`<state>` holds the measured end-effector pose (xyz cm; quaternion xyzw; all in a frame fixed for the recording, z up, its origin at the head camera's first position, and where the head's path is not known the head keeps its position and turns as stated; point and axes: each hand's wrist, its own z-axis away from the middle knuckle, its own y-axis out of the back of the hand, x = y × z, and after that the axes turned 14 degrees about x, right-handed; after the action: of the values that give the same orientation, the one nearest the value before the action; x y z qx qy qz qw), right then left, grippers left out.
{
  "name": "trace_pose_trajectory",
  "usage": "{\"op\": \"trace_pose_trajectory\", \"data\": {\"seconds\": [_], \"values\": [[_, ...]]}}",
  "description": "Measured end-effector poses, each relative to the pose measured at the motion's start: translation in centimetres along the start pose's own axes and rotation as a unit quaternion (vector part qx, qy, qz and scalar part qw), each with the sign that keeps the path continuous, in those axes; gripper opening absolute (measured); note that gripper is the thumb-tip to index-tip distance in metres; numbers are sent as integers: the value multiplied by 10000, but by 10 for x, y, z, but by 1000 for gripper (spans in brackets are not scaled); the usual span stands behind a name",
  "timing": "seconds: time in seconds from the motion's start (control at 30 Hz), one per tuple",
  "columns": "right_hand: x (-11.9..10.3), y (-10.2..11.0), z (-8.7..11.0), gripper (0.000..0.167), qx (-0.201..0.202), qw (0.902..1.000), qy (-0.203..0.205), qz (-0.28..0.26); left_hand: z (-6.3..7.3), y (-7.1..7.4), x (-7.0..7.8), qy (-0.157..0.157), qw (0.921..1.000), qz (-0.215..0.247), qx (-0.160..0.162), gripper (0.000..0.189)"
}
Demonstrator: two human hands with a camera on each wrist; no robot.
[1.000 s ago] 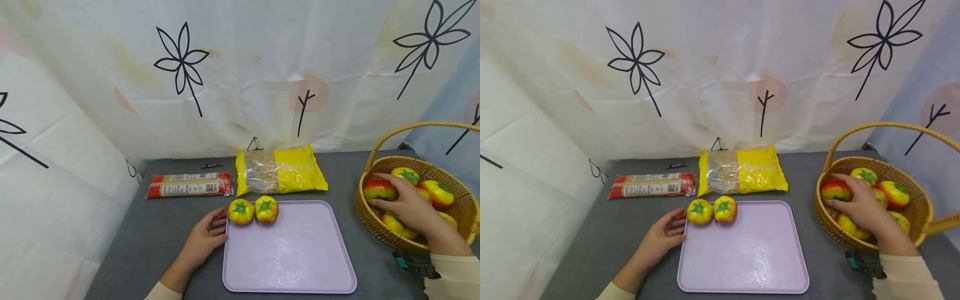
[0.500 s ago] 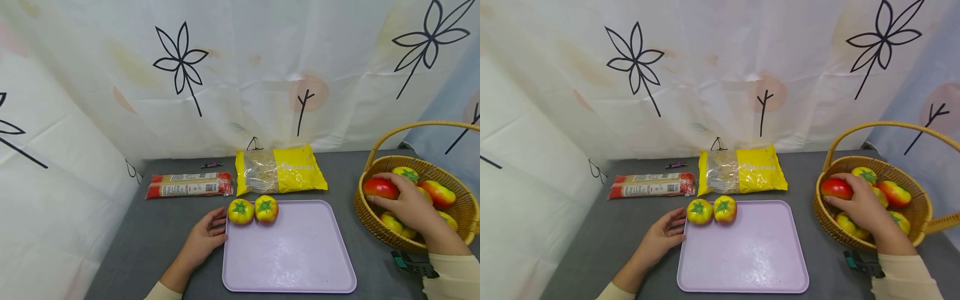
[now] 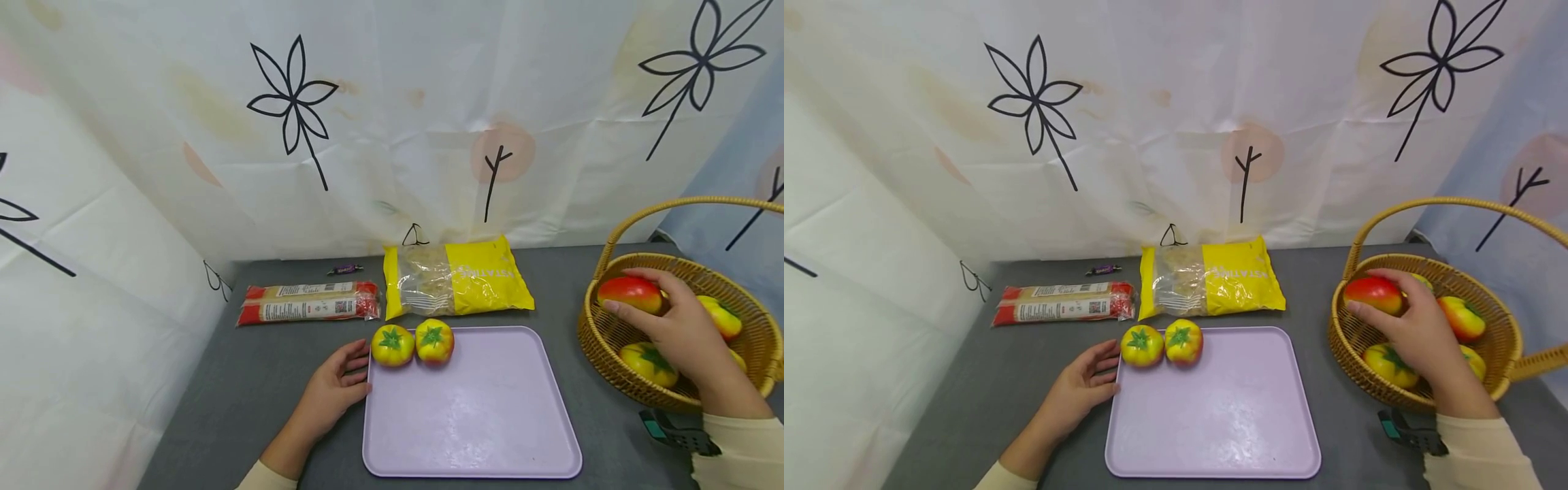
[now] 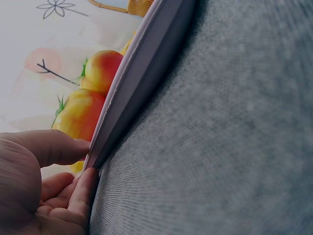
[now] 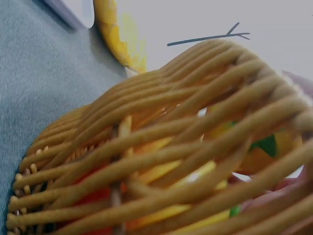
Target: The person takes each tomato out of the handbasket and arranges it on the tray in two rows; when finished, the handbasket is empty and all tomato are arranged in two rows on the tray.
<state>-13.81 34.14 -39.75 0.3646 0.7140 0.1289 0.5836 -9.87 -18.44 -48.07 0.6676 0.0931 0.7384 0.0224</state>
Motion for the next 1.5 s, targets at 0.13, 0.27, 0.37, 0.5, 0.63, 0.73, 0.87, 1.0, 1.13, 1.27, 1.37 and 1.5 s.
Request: {"op": "trace_pose_trajectory", "data": {"seconds": [0.13,0.27,0.37,0.5,0.63,0.73,0.87,1.0,1.13,1.27,1.37,1.5], "values": [[-4,-1,2,79,-4,9998,61,-178,0,0,-1,0,10000,19,1,76],[-8,-3,6,82,64,9991,150,-385,0,1,-1,12,10000,49,-18,76],[-14,-5,8,79,151,9988,386,-274,0,0,-1,7,10000,57,-20,76],[-23,-7,12,77,131,9969,708,-324,0,0,-1,-13,10000,55,-13,76],[-29,-13,17,84,109,9922,955,-796,0,0,0,-26,10000,35,-7,76],[-34,-19,21,85,151,9869,1156,-1112,0,1,0,-21,10000,34,-9,76],[-41,-25,25,84,79,9818,1382,-1299,0,0,0,-27,10000,54,-28,76],[-48,-30,28,81,14,9810,1589,-1117,1,0,1,-32,10000,47,-34,76],[-53,-38,32,81,-137,9791,1670,-1153,1,0,1,-24,10000,31,-20,76],[-57,-49,37,79,-440,9732,1710,-1473,1,0,1,-33,10000,35,-26,76],[-60,-57,40,74,-667,9667,1845,-1641,1,0,1,-44,10000,26,-37,76],[-61,-69,42,70,-656,9628,2131,-1529,1,0,1,-68,10000,2,-42,76]]}}
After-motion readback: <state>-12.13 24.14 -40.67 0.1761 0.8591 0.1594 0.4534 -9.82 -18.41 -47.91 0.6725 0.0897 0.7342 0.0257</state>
